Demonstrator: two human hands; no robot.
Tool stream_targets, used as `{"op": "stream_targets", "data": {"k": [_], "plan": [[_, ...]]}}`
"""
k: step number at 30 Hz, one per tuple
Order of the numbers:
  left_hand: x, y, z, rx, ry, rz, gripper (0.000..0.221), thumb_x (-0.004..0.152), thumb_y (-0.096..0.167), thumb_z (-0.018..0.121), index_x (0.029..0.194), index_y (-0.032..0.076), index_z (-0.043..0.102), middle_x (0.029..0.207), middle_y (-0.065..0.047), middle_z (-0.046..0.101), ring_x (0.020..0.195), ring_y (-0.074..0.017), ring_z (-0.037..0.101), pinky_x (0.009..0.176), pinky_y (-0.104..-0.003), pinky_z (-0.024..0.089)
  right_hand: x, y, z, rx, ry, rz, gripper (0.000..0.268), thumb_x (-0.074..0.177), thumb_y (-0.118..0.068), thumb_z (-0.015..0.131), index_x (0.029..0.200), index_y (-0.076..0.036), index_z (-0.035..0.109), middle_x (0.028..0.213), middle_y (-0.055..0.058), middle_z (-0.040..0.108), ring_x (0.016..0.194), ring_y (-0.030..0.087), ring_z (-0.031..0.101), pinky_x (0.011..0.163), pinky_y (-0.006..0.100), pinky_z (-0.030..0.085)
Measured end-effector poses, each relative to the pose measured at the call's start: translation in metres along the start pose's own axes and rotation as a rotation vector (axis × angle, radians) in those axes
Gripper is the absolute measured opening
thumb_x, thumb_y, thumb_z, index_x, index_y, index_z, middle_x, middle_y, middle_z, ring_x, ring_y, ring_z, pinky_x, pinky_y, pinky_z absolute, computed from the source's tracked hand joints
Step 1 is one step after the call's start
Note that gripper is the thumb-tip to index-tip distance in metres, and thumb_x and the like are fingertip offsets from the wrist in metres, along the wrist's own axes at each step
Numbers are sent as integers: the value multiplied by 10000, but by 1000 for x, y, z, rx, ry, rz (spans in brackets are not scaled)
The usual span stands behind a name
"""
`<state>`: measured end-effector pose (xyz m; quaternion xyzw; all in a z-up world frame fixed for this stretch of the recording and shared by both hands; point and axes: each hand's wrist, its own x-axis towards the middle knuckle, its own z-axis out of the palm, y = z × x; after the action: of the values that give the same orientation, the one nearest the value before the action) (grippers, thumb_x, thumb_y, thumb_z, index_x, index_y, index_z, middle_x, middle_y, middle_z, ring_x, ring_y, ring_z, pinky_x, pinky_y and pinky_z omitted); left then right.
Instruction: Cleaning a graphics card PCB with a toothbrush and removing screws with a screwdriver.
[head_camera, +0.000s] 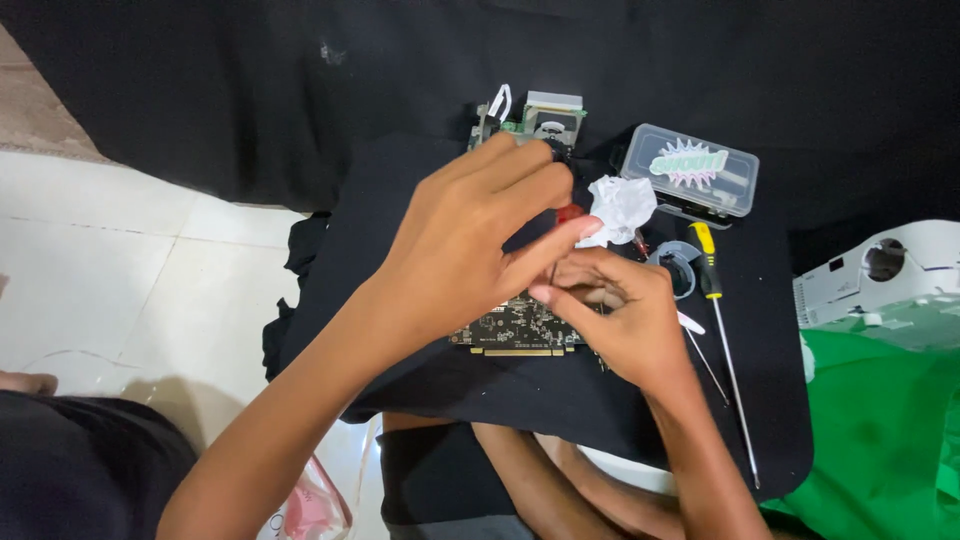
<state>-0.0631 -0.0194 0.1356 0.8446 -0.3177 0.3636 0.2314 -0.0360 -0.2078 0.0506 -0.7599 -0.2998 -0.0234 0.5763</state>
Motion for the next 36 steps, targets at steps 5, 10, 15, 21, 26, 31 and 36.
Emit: {"op": "stream_targets", "data": {"k": [5, 10, 15, 21, 26, 31, 36], "plan": [[-5, -11, 12, -81, 98, -27, 331, 1038, 184, 629, 789, 73, 441, 752, -26, 404, 686, -205, 406, 631, -344, 361, 5, 14, 0, -95, 14, -192, 37, 908, -49, 760, 916, -41, 796, 851, 39, 796, 758, 56, 672, 654, 205, 518], [-26, -57, 31, -705, 83, -180, 335, 924, 425, 711, 962, 106, 617, 757, 9, 557, 721, -157, 572, 731, -351, 528, 27, 2, -1, -31, -93, -262, 75, 846, 54, 731, 873, 6, 783, 696, 182, 780, 616, 316, 771, 529, 419, 565], [-71, -34, 31, -32, -694, -278, 1450, 522, 736, 856, 1585, -44, 254, 1387, -366, 501, 1320, -547, 449, 1108, -677, 268, 25, -6, -2, -102, -113, -244, 56, 813, 20, 776, 854, -19, 778, 654, 159, 790, 539, 359, 758, 493, 397, 572], [-89, -45, 49, -241, -663, -399, 1216, 608, 467, 857, 1550, -61, 296, 1186, -283, 555, 1114, -459, 545, 972, -532, 407, 29, 6, -2, -55, -135, -217, 121, 827, 58, 734, 901, -20, 789, 690, 126, 814, 601, 272, 812, 548, 378, 654], [-79, -75, 60, -240, -563, -436, 1303, 510, 499, 903, 1551, -13, 310, 1144, -249, 567, 1079, -421, 536, 947, -495, 408, 52, 15, 0, -164, -54, -289, 105, 839, 42, 749, 917, -25, 770, 686, 142, 783, 649, 351, 780, 575, 424, 609], [-77, -98, 76, -270, -501, -435, 1289, 503, 449, 941, 1542, -10, 332, 1173, -259, 559, 1117, -412, 508, 981, -493, 398, 68, 30, 4, -104, 36, -298, 81, 898, 40, 710, 930, -23, 751, 719, 130, 781, 695, 284, 796, 626, 380, 631], [-98, -114, 101, -215, -378, -315, 1224, 517, 456, 929, 1532, 17, 404, 1255, -198, 541, 1131, -342, 479, 972, -441, 374, 65, 39, 8, -223, 106, -320, 77, 908, 27, 738, 962, -15, 772, 777, 188, 768, 770, 415, 749, 624, 437, 606]]}}
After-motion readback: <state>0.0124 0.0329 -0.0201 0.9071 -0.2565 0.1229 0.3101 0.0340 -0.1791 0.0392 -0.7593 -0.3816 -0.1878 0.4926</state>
